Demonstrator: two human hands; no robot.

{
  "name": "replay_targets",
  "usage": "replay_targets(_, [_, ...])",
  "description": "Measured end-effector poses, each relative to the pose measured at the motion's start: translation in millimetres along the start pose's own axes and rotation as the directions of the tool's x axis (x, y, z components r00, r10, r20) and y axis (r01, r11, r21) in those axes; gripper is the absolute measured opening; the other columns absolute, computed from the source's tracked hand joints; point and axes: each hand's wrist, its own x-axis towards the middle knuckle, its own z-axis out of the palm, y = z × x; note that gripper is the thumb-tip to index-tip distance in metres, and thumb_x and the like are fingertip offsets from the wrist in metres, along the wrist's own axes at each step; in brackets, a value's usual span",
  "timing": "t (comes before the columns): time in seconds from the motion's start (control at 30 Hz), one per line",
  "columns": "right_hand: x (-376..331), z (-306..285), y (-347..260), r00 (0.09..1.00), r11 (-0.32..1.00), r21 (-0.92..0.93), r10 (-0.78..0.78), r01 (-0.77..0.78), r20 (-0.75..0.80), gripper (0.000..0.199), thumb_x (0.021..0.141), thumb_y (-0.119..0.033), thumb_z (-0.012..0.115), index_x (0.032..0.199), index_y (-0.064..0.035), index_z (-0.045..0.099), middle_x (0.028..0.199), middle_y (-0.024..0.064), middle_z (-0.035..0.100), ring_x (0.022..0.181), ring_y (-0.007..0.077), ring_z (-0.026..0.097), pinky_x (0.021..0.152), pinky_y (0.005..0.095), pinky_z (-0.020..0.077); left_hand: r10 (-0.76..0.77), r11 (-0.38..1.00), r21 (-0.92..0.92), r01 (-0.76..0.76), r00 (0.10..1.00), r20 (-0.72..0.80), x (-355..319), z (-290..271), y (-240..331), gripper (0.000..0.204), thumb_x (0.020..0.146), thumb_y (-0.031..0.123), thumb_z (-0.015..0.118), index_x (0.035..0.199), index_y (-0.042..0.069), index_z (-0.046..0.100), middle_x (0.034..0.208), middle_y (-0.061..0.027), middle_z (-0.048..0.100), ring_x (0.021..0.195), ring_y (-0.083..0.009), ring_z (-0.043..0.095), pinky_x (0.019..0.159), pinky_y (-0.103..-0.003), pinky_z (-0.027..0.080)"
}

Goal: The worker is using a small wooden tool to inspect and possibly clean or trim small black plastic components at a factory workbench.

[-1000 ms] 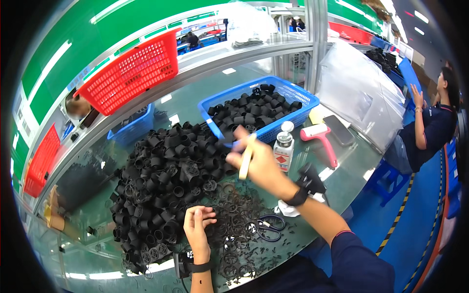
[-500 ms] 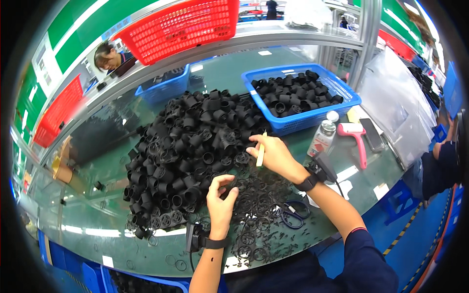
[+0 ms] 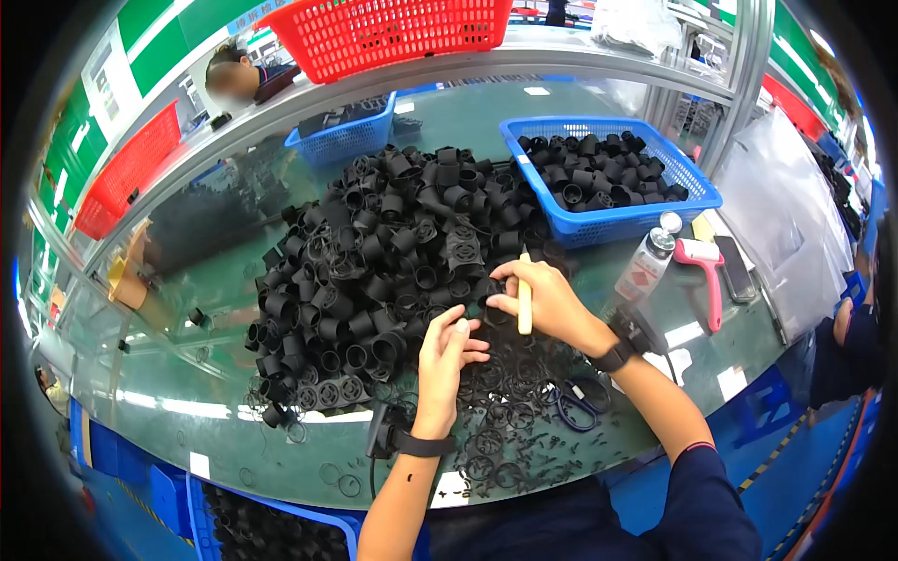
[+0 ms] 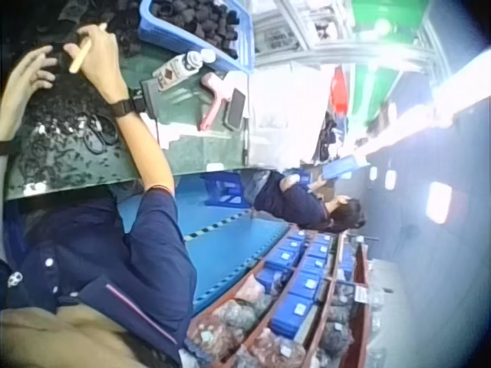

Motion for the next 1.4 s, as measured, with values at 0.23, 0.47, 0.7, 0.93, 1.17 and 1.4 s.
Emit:
replay_targets(0.23, [-36,2,-22,0.968,0.967,-0.059,-0.250,0.249,-0.008,0.036,0.066,-0.015,0.075,0.097,-0.0062,0.060,0.069,0.0030,0.055,0.071,0.0204,0.052,0.075,0.0317,0.0398,-0.153,0.962,-0.200,0.187,0.973,0.173,4,2,-4,0.038,0.093,0.022,0.050,0.123,0.000,0.045,0.098,-0.0088,0.057,0.082,-0.0144,0.060,0.070,-0.027,0.051])
replay_targets(0.47, [-44,-10,-26,0.990,0.817,0.576,0.099,-0.024,-0.099,0.033,0.093,-0.031,0.048,0.100,-0.0005,0.060,0.073,0.0057,0.058,0.059,0.0136,0.051,0.060,0.0257,0.0422,0.052,0.995,-0.090,-0.039,0.987,0.153,-2,6,8,0.035,0.081,0.007,0.063,0.115,0.002,0.053,0.108,-0.0057,0.054,0.098,-0.0129,0.052,0.083,-0.027,0.045])
replay_targets(0.7, [-42,-11,-47,0.962,0.885,0.413,-0.122,0.216,-0.242,0.029,0.093,-0.022,0.047,0.096,0.0027,0.062,0.083,0.0129,0.059,0.066,0.0181,0.056,0.066,0.0276,0.0456,0.158,0.978,-0.171,-0.117,0.955,0.252,-8,12,12,0.041,0.079,0.000,0.062,0.118,-0.001,0.047,0.115,-0.0097,0.051,0.114,-0.0180,0.047,0.096,-0.031,0.039])
replay_targets(0.93, [-47,-17,-56,0.963,0.968,0.176,-0.133,0.177,-0.233,0.020,0.072,0.000,0.068,0.092,-0.0016,0.064,0.090,0.0091,0.068,0.081,0.0225,0.064,0.076,0.0331,0.0486,0.155,0.976,-0.190,-0.107,0.953,0.259,-11,12,11,0.041,0.078,-0.001,0.063,0.116,-0.001,0.046,0.112,-0.0101,0.050,0.108,-0.0177,0.049,0.094,-0.031,0.040])
replay_targets(1.17, [-47,-16,-54,0.965,0.938,0.264,-0.175,0.223,-0.195,0.013,0.071,0.001,0.067,0.083,-0.0011,0.061,0.095,0.0115,0.067,0.088,0.0248,0.064,0.081,0.0361,0.0498,0.157,0.976,-0.183,-0.118,0.963,0.220,-12,12,14,0.043,0.075,0.002,0.067,0.114,-0.002,0.048,0.112,-0.0104,0.052,0.109,-0.0180,0.049,0.095,-0.030,0.038])
replay_targets(1.4, [-46,-18,-54,0.964,0.940,0.243,-0.198,0.238,-0.176,0.014,0.069,0.001,0.067,0.080,-0.0018,0.060,0.094,0.0113,0.067,0.085,0.0254,0.064,0.078,0.0346,0.0498,0.150,0.979,-0.166,-0.118,0.968,0.199,-12,12,13,0.041,0.074,0.004,0.068,0.111,-0.002,0.051,0.112,-0.0101,0.054,0.111,-0.0191,0.048,0.100,-0.031,0.032])
